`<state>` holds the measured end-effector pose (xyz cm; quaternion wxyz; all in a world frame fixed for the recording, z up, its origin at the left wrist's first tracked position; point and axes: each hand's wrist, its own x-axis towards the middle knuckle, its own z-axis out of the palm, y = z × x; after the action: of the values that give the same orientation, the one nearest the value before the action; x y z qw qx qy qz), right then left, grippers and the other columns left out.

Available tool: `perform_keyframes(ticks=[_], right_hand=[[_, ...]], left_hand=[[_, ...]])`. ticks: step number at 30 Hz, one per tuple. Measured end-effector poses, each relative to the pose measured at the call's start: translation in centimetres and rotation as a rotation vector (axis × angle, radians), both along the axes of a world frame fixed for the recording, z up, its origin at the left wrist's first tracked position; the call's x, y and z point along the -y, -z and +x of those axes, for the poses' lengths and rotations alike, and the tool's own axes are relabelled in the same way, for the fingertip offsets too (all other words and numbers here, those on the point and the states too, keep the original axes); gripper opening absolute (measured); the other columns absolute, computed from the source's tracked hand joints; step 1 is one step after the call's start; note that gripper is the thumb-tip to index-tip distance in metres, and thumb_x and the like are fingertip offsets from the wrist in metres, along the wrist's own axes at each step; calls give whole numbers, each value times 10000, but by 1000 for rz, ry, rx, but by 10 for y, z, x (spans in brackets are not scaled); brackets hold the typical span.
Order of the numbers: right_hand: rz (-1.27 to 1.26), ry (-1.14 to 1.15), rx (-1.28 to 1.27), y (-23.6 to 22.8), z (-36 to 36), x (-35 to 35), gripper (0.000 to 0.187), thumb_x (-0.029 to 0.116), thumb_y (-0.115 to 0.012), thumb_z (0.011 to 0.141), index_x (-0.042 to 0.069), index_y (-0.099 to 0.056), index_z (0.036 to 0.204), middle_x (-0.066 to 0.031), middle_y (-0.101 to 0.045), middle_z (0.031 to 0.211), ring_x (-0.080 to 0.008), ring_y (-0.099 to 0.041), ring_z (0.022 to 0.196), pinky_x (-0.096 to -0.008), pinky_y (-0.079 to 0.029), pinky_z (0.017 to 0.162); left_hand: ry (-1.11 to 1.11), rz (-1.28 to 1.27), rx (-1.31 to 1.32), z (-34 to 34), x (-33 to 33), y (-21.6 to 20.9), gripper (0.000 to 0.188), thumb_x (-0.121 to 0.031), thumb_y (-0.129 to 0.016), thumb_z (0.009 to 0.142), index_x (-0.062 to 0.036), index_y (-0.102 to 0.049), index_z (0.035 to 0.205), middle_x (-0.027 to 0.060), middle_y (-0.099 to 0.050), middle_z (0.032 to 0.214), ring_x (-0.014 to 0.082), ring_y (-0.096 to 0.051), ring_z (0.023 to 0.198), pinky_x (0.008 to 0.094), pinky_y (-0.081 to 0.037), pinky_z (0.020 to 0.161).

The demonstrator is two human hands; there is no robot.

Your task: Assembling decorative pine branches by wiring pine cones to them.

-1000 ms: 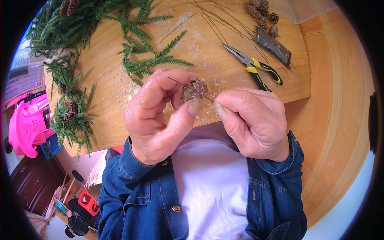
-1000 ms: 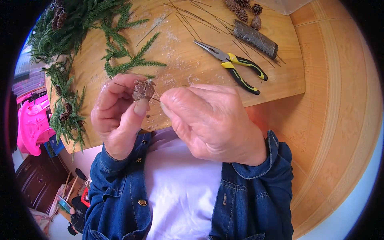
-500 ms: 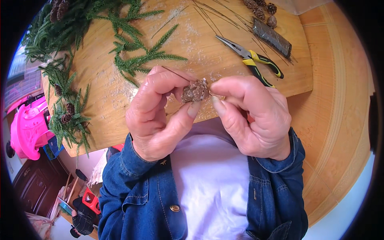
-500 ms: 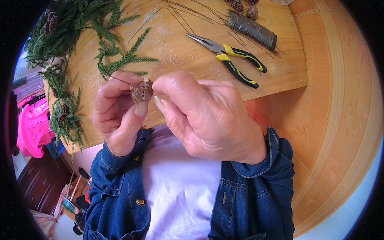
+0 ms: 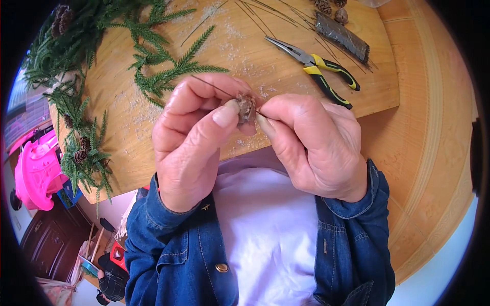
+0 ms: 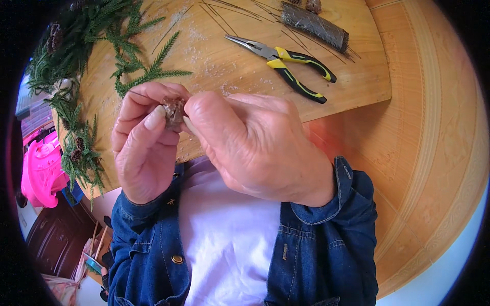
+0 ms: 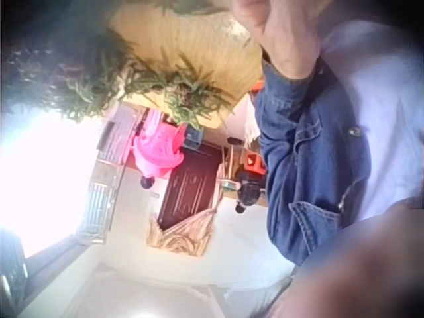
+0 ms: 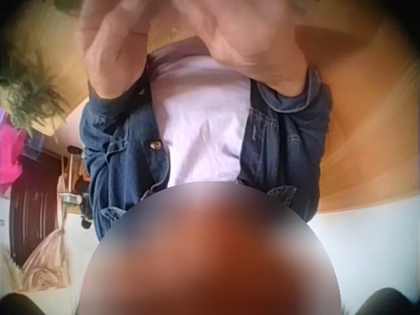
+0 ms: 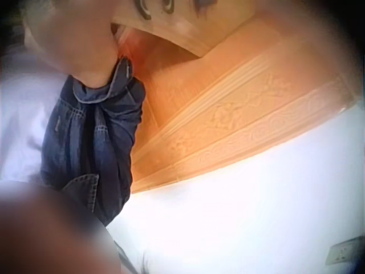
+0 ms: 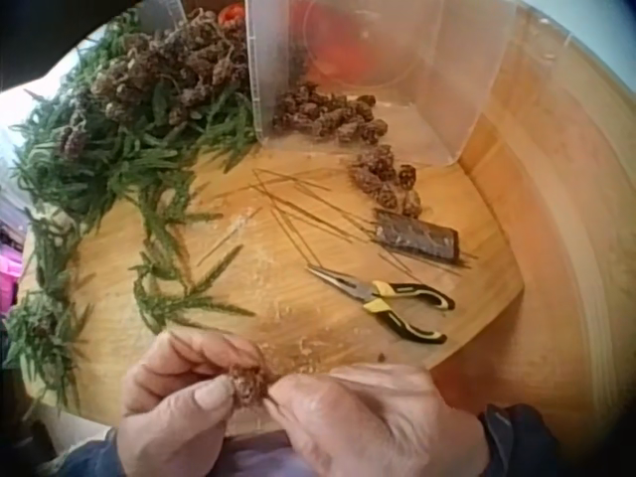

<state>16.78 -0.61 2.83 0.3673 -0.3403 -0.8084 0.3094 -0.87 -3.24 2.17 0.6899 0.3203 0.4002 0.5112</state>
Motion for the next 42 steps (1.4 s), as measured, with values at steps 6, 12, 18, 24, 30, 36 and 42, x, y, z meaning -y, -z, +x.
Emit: perform_keyframes(ticks=[6, 12, 18, 24, 30, 36, 42], right_hand=[[16, 7, 8, 2, 0, 2, 192, -105, -653, 742, -30, -579, 903, -114, -615, 719, -248, -610, 560, -308, -484, 522], [-8, 24, 9, 4, 1, 4, 178, -100, -648, 756, -30, -580, 905, -115, -614, 729, -249, -612, 572, -304, -483, 526], [-47, 19, -12, 6, 6, 6, 159, -91, -639, 773, -32, -580, 908, -123, -611, 736, -249, -614, 582, -300, -485, 535], [-47, -7, -7, 7, 7, 7, 133, -82, -631, 786, -31, -582, 899, -127, -609, 740, -245, -609, 578, -295, -481, 535], [-60, -4, -37, 7, 4, 8, 114, -75, -626, 794, -27, -585, 889, -106, -593, 702, -219, -587, 543, -281, -469, 521], [-193, 27, -120, 7, 0, 10, 90, -53, -611, 823, -18, -579, 900, -76, -560, 636, -166, -562, 514, -259, -451, 505], [-271, 43, -140, 11, -7, 15, 89, -22, -589, 861, -15, -548, 940, -56, -552, 604, -118, -550, 500, -237, -441, 498]], left_hand=[[-9, -40, 161, 6, 1, 2, 231, -139, -484, 930, 14, -494, 1102, 151, -534, 1140, 177, -525, 1022, 295, -422, 891], [1, 9, 80, 7, -3, 8, 210, -100, -478, 933, 5, -485, 1114, 154, -512, 1167, 193, -516, 1052, 316, -427, 909], [11, -43, 357, 3, -4, 18, 221, -73, -502, 920, -5, -471, 1128, 153, -484, 1164, 215, -511, 1043, 320, -415, 932], [17, -43, 420, 5, -3, 22, 227, -74, -506, 922, 3, -463, 1130, 154, -472, 1145, 216, -500, 1018, 316, -408, 935], [0, -34, 556, 4, -5, 26, 216, -60, -479, 935, 16, -451, 1136, 155, -452, 1143, 218, -482, 1019, 324, -394, 949], [-18, -39, 623, 8, -4, 28, 211, -62, -451, 949, 13, -446, 1146, 156, -433, 1171, 226, -469, 1037, 324, -392, 947], [4, 2, 664, 9, -6, 31, 211, -82, -413, 967, -5, -439, 1162, 151, -424, 1183, 240, -452, 1050, 339, -388, 950]])
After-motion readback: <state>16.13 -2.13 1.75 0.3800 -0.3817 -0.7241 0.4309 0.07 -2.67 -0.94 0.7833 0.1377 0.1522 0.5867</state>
